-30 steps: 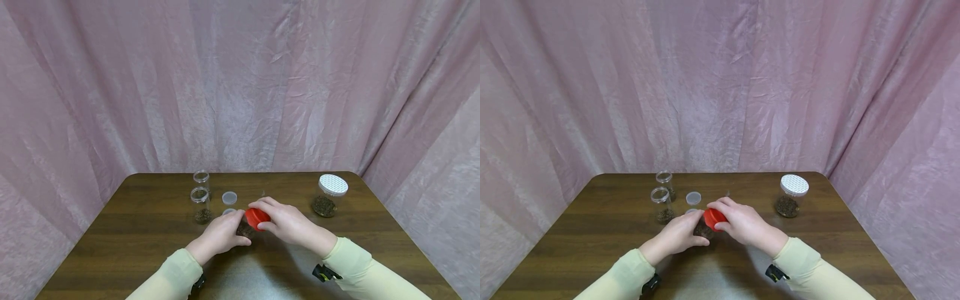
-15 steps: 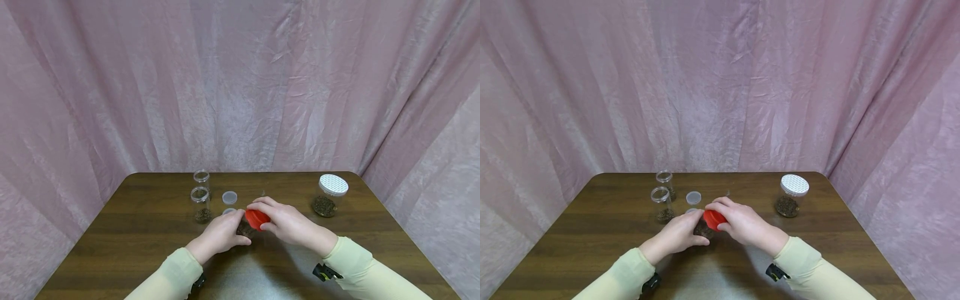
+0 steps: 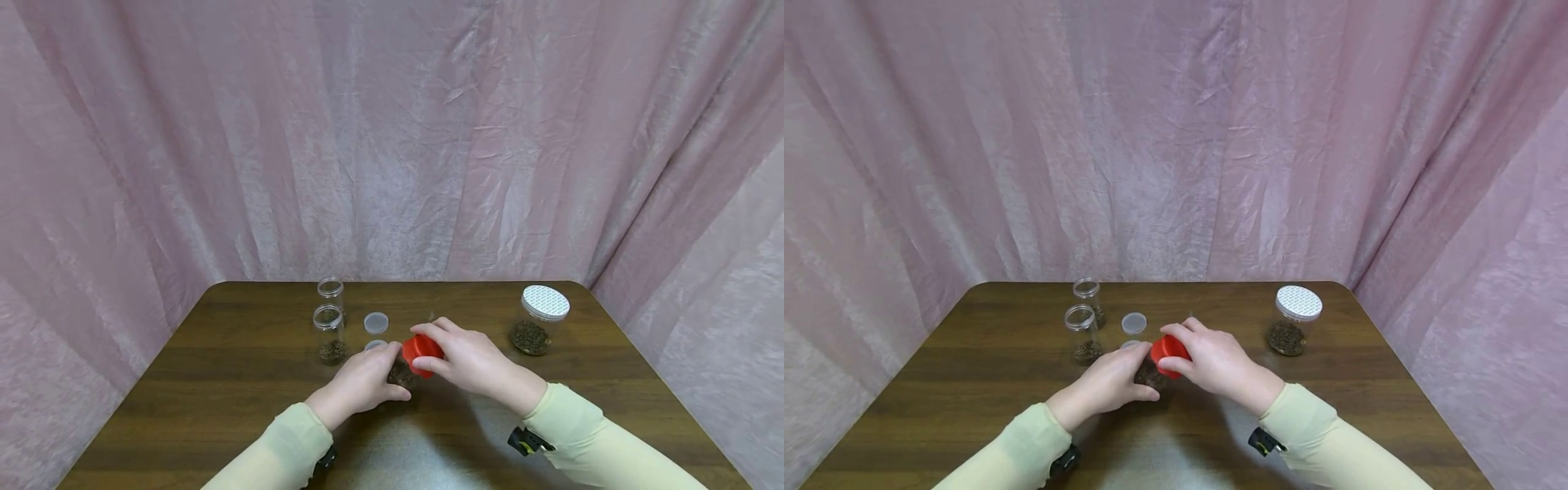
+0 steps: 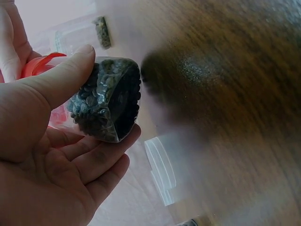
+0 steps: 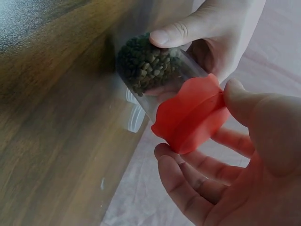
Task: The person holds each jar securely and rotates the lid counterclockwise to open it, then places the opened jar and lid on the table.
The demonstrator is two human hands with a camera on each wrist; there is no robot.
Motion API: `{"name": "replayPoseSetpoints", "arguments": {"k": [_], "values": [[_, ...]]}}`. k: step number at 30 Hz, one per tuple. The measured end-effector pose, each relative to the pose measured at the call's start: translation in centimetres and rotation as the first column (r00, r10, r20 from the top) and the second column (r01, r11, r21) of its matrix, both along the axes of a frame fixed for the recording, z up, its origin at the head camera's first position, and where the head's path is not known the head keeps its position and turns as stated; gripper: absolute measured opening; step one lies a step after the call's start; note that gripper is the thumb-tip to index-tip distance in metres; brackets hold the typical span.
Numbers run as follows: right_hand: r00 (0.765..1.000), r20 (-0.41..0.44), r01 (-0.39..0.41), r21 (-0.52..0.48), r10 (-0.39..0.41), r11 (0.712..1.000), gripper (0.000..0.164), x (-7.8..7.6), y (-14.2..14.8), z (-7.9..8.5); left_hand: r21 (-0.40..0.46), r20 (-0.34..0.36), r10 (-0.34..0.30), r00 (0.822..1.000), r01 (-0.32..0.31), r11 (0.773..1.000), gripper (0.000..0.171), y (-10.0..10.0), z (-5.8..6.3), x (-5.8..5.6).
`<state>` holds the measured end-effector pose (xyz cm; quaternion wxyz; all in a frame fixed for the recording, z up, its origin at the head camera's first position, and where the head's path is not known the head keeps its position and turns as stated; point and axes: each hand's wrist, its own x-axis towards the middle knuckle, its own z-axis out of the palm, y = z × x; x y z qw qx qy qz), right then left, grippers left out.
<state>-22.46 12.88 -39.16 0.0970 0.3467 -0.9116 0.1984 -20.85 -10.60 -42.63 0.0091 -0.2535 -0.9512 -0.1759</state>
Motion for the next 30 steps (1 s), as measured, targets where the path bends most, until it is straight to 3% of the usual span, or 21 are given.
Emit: {"name": "replayPoseSetpoints", "arguments": {"k": [10,21,30], "values": [[0.997,-0.002,-0.080,-0.034,0.080,0.996,0.047,-0.10,0.40,-0.14,-0.009,0.000,-0.004,1.000,0.004,1.000,0.057,-0.05,-0.04,-0.12],[0.983,0.085,-0.158,-0.034,0.161,0.987,0.051,0.06,0.63,0.13,-0.009,0.008,0.000,1.000,0.001,1.000,0.060,0.05,0.02,0.00],[0.976,0.070,-0.203,-0.047,0.206,0.978,0.053,-0.12,0.91,0.10,0.002,-0.006,-0.007,1.000,0.007,1.000,0.059,-0.03,-0.02,0.05]]}}
